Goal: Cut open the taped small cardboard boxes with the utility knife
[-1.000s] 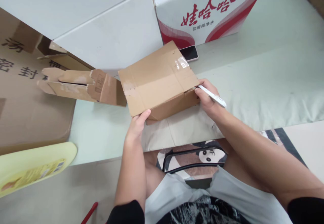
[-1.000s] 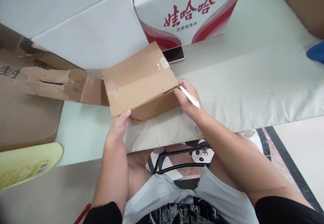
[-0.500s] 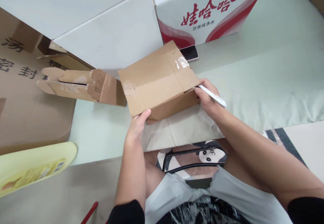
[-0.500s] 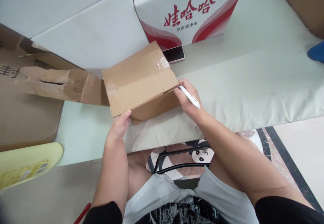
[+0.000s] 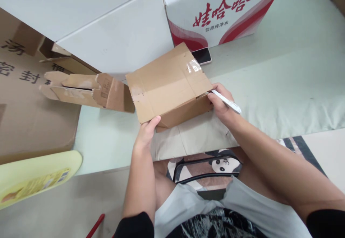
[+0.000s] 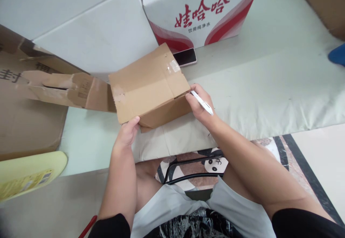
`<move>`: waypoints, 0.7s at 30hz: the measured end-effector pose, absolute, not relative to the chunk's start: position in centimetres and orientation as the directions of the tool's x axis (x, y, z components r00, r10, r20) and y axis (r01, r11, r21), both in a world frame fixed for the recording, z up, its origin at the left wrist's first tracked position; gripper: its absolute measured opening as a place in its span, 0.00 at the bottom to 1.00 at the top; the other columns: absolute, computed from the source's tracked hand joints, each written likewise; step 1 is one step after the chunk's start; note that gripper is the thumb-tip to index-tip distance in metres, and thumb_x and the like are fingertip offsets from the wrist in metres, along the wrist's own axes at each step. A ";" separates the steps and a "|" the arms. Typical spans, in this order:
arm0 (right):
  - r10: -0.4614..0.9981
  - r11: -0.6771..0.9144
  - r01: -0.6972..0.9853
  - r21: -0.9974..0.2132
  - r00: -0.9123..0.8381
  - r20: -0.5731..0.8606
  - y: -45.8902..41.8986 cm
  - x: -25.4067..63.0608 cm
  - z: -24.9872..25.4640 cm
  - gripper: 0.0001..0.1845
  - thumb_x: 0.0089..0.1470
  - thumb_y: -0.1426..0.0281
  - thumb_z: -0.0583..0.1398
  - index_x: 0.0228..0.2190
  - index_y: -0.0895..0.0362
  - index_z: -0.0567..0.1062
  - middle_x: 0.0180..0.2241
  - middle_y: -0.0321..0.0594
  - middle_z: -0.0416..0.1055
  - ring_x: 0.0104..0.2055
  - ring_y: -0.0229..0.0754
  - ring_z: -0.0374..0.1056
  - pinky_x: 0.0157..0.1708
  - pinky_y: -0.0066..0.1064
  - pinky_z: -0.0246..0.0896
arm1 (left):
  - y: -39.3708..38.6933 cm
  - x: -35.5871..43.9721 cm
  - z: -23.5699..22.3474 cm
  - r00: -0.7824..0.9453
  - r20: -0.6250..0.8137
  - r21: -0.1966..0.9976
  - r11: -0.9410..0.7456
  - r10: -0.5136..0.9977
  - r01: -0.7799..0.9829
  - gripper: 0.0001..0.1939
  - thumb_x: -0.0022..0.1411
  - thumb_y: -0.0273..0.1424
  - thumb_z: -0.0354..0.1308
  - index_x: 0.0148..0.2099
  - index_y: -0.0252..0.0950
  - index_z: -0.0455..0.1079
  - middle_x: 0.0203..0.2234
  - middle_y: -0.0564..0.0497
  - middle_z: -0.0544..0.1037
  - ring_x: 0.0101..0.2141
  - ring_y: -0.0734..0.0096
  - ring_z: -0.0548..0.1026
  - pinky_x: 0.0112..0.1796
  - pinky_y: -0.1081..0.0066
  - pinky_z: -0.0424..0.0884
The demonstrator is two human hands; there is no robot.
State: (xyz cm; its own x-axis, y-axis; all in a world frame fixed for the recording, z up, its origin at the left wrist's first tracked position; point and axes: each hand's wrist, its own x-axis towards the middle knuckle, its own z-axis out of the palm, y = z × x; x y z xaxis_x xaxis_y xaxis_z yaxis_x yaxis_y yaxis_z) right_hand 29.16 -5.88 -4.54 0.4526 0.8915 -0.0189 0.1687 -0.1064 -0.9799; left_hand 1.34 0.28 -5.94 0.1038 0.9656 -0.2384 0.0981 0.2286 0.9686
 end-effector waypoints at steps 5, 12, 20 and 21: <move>0.889 -0.119 0.166 -0.979 0.457 -0.031 -5.9 29.1 -4.2 0.09 0.52 0.61 0.57 0.33 0.51 0.72 0.29 0.35 0.70 0.34 0.44 0.64 0.34 0.38 0.58 | 0.3 1.4 -5.9 0.104 -0.248 0.966 0.237 0.963 0.107 0.40 0.42 0.52 0.74 0.56 0.40 0.79 0.55 0.43 0.82 0.69 0.44 0.66 0.72 0.52 0.58; 0.894 -0.110 0.170 -0.979 0.448 -0.022 -6.0 29.2 -4.4 0.07 0.54 0.62 0.57 0.34 0.51 0.71 0.30 0.35 0.70 0.34 0.44 0.64 0.35 0.38 0.58 | 0.4 1.3 -6.0 0.109 -0.228 0.970 0.215 0.968 0.116 0.40 0.43 0.52 0.74 0.57 0.40 0.78 0.56 0.43 0.81 0.69 0.43 0.65 0.73 0.51 0.56; 0.892 -0.112 0.174 -0.978 0.451 -0.022 -5.9 29.2 -4.4 0.07 0.54 0.62 0.57 0.34 0.51 0.72 0.29 0.35 0.69 0.34 0.45 0.64 0.34 0.38 0.58 | 0.3 1.1 -6.3 0.136 -0.200 0.974 0.182 0.970 0.135 0.38 0.48 0.50 0.72 0.60 0.40 0.77 0.57 0.43 0.81 0.70 0.46 0.64 0.73 0.53 0.57; 0.890 -0.112 0.179 -0.977 0.455 -0.019 -5.9 29.1 -4.3 0.07 0.53 0.62 0.57 0.33 0.50 0.72 0.28 0.35 0.69 0.34 0.45 0.64 0.34 0.38 0.58 | 0.3 1.1 -6.2 0.131 -0.206 0.973 0.188 0.970 0.133 0.39 0.47 0.50 0.72 0.59 0.40 0.77 0.57 0.43 0.81 0.70 0.45 0.64 0.73 0.52 0.57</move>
